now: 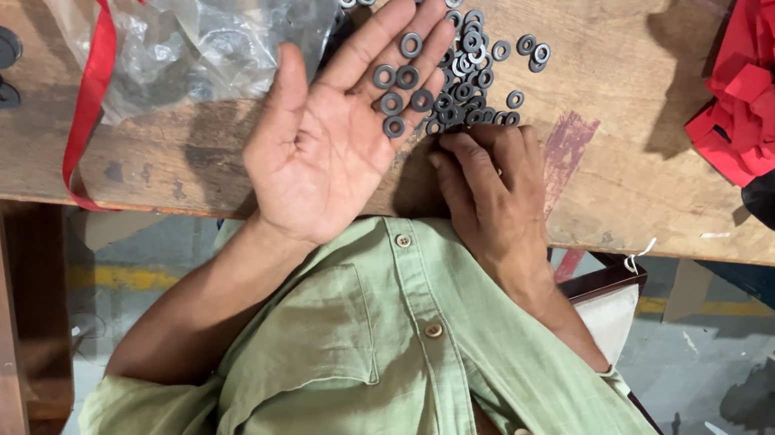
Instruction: The person counts small black washers one at a time into their palm at a workbench, then transfers counted groups into a red drawstring pouch labeled HARDWARE. They open a cardboard box of washers, pour more onto the table, and continue counting and filling pouches.
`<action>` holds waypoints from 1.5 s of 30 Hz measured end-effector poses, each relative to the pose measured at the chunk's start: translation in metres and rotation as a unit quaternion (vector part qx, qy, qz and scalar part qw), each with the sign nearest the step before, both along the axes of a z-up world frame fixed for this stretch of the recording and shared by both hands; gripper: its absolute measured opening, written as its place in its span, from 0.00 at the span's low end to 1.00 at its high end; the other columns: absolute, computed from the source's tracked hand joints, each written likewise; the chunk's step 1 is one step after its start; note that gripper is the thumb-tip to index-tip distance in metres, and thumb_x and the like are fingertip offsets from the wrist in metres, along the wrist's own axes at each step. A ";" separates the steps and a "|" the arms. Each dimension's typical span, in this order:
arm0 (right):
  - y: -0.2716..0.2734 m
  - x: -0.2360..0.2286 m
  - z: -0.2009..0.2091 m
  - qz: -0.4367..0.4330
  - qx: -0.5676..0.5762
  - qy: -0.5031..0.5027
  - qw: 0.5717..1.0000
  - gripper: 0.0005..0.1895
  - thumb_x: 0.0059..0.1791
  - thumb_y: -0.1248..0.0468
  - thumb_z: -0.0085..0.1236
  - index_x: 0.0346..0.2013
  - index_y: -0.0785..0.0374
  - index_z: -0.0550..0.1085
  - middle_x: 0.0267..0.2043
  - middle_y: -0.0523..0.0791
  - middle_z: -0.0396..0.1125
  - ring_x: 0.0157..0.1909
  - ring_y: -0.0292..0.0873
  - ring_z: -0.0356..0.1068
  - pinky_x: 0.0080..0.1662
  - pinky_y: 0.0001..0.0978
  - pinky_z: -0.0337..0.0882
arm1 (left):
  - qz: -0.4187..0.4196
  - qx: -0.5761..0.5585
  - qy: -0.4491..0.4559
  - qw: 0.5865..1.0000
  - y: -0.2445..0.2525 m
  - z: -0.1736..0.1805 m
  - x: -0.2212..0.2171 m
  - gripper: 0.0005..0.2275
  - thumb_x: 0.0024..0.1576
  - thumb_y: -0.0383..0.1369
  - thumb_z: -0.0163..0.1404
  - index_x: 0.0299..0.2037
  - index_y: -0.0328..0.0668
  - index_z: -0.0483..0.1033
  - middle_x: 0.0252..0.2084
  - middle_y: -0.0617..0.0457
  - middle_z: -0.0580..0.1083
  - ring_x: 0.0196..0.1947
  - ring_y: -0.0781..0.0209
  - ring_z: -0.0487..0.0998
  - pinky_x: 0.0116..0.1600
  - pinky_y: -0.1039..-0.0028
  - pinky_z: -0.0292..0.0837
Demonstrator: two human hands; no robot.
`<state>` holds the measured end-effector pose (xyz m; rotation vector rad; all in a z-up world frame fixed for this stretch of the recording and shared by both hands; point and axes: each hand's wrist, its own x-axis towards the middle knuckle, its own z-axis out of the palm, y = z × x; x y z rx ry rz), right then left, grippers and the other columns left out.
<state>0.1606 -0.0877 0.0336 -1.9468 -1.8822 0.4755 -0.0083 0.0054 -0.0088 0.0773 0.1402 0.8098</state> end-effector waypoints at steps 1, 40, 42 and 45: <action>-0.001 0.000 -0.001 -0.001 0.007 -0.005 1.000 0.12 0.51 0.72 0.66 0.49 0.66 0.76 0.46 0.49 0.67 0.48 0.52 0.65 0.49 0.44 0.67 | -0.004 -0.010 -0.006 1.000 0.000 0.000 0.000 0.34 0.72 0.54 0.28 0.78 0.31 0.47 0.79 0.43 0.49 0.79 0.53 0.48 0.81 0.67 0.43; 0.017 0.022 -0.004 -0.239 0.052 0.430 0.869 0.08 0.58 0.73 0.62 0.36 0.71 0.72 0.34 0.42 0.67 0.33 0.30 0.60 0.37 0.20 0.61 | -0.034 -0.008 -0.030 0.999 -0.005 0.002 0.007 0.33 0.73 0.53 0.28 0.77 0.31 0.49 0.80 0.42 0.52 0.78 0.56 0.51 0.82 0.65 0.42; 0.013 0.020 0.001 -0.240 0.048 0.410 0.879 0.08 0.58 0.73 0.62 0.37 0.71 0.72 0.34 0.42 0.67 0.34 0.30 0.60 0.38 0.20 0.61 | -0.034 -0.009 -0.028 0.999 -0.004 0.002 0.006 0.33 0.73 0.53 0.28 0.77 0.31 0.49 0.80 0.42 0.52 0.78 0.56 0.51 0.82 0.66 0.43; 0.006 0.017 0.008 -0.233 0.029 0.356 0.905 0.06 0.58 0.74 0.62 0.38 0.72 0.73 0.36 0.43 0.68 0.36 0.31 0.60 0.40 0.20 0.61 | -0.029 -0.010 -0.024 0.999 -0.001 0.001 0.003 0.33 0.73 0.54 0.28 0.77 0.30 0.49 0.79 0.42 0.52 0.78 0.55 0.51 0.82 0.66 0.44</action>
